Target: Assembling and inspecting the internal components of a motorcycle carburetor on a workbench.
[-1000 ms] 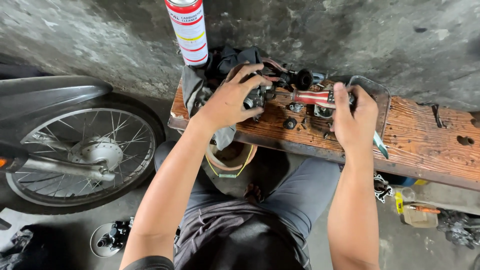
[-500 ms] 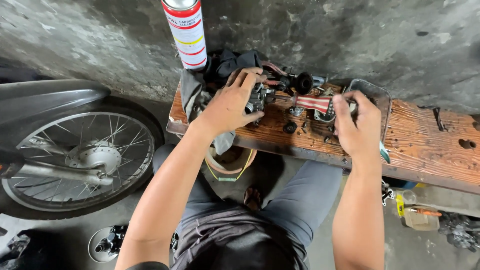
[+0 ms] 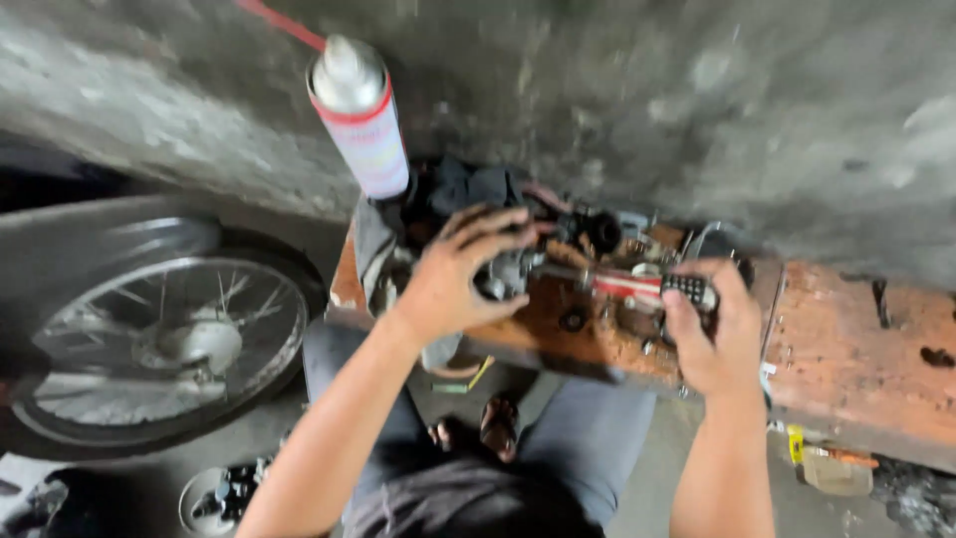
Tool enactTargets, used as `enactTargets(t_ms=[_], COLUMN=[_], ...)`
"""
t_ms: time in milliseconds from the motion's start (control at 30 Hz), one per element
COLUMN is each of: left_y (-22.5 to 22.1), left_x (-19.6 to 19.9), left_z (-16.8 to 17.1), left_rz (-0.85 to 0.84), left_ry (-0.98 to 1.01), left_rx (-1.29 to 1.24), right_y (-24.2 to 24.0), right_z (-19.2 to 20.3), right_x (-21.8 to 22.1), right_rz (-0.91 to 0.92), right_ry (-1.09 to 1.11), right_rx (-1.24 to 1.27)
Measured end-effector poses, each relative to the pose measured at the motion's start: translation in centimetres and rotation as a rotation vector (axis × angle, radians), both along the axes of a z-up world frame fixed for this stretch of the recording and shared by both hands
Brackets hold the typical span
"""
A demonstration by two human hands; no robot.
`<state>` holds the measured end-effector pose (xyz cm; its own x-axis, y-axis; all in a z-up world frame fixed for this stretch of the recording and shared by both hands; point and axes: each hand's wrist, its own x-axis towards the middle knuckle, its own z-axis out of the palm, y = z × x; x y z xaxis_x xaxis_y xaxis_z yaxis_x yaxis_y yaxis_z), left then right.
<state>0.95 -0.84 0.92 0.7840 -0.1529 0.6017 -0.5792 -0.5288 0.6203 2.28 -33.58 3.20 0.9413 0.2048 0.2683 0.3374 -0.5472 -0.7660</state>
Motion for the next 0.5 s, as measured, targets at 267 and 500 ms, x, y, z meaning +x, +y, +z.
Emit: enactTargets(t_ms=[267, 500], left_y=[0.0, -0.1], left_x=[0.9, 0.1], left_z=[0.7, -0.5], left_rz=[0.014, 0.001], left_ry=[0.023, -0.060], left_rx=[-0.046, -0.106], right_y=[0.6, -0.4], right_z=[0.8, -3.7], right_x=[0.4, 0.2], right_rz=[-0.040, -0.020], right_ry=[0.092, 0.158], right_rx=[0.111, 0.221])
